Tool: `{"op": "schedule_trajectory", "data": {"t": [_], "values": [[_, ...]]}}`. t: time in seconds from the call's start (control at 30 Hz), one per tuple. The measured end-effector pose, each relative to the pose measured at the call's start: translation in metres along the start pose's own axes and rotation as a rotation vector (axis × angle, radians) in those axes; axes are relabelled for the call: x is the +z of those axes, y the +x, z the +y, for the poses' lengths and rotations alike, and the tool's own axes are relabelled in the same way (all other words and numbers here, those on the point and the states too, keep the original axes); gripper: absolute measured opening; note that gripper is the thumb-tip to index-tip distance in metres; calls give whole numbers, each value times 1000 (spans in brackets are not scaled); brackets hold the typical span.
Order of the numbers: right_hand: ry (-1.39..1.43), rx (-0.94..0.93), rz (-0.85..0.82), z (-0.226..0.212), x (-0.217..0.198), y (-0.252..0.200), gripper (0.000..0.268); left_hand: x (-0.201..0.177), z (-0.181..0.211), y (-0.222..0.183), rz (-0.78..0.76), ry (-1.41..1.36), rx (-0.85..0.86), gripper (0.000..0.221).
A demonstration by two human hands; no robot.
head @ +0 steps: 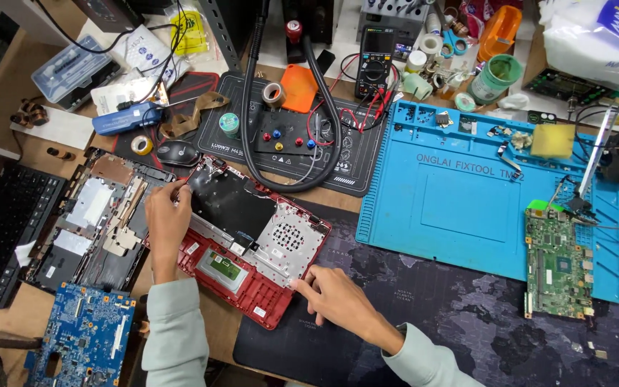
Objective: Disassembling a laptop and inspecting the motherboard using tweezers and a vacuum tool.
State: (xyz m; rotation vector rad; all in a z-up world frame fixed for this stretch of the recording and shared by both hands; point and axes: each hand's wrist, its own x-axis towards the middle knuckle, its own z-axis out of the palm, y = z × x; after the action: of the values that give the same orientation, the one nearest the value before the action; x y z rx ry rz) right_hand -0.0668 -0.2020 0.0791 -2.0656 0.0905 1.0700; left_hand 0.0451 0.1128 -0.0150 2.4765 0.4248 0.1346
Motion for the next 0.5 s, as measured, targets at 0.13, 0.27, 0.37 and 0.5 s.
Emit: {"op": "schedule_trajectory", "data": {"t": [0.13, 0.27, 0.37, 0.5], "values": [[-11, -26, 9, 3, -2, -1, 39, 0, 10, -5, 10, 72, 69, 40], [-11, -75, -19, 13, -7, -2, 33, 3, 43, -19, 44, 187, 79, 42], [27, -133, 3, 27, -15, -2, 29, 16, 85, -32, 75, 138, 179, 40], [43, -217, 113, 41, -37, -11, 26, 52, 137, -50, 36, 65, 407, 37]]}}
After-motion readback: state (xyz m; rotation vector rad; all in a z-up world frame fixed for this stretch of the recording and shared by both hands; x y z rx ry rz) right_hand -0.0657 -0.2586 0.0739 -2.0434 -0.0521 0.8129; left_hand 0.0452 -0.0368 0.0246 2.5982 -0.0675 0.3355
